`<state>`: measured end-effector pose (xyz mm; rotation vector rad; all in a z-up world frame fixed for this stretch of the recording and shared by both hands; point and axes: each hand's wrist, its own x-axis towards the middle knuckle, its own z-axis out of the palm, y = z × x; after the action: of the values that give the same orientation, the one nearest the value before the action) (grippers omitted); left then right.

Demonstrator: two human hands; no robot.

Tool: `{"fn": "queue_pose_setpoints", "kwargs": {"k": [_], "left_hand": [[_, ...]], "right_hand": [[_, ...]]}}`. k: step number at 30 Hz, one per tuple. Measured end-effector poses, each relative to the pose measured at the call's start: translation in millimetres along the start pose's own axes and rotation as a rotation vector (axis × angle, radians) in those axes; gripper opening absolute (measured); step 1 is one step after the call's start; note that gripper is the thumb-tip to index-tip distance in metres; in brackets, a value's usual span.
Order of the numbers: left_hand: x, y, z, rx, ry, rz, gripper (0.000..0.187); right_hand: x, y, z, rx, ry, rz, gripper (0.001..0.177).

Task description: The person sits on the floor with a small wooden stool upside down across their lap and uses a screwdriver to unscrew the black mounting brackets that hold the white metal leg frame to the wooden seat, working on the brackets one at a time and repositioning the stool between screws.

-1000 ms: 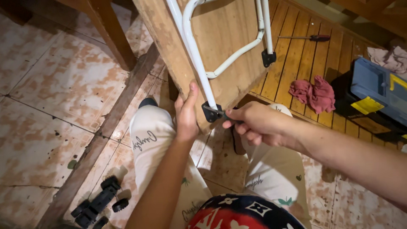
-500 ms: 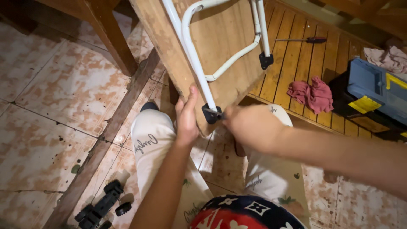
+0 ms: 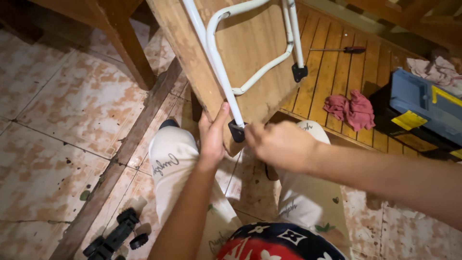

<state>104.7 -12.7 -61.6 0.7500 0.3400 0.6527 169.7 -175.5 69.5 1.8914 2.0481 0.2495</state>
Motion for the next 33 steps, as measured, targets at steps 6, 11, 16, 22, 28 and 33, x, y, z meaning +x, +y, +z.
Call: {"fn": "queue_pose_setpoints", "kwargs": {"k": [6, 11, 16, 22, 28, 33], "left_hand": [[-4.4, 2.2, 3.2, -0.022, -0.003, 0.045, 0.043], [-2.8, 0.9, 4.1, 0.015, 0.012, 0.020, 0.042], [-1.7, 3.0, 2.3, -0.004, 0.015, 0.019, 0.042], [-2.7, 0.5, 1.6, -0.026, -0.002, 0.023, 0.043], [-1.4, -1.2, 1.2, -0.027, -0.004, 0.026, 0.043], [-3.0, 7.0, 4.1, 0.000, -0.008, 0.013, 0.044]], "right_hand": [[1.5, 30.2, 11.3, 1.590, -0.242, 0.976, 0.030], [-3.5, 25.8, 14.8, 1.486, -0.285, 0.946, 0.027], [-4.3, 6.2, 11.0, 0.065, -0.131, 0.123, 0.032], [-3.2, 33.3, 16.9, 1.147, 0.031, 0.609, 0.038], [-2.3, 17.7, 20.0, 0.760, -0.174, 0.536, 0.034], [-14.0, 10.1, 11.0, 0.050, -0.106, 0.072, 0.053]]}}
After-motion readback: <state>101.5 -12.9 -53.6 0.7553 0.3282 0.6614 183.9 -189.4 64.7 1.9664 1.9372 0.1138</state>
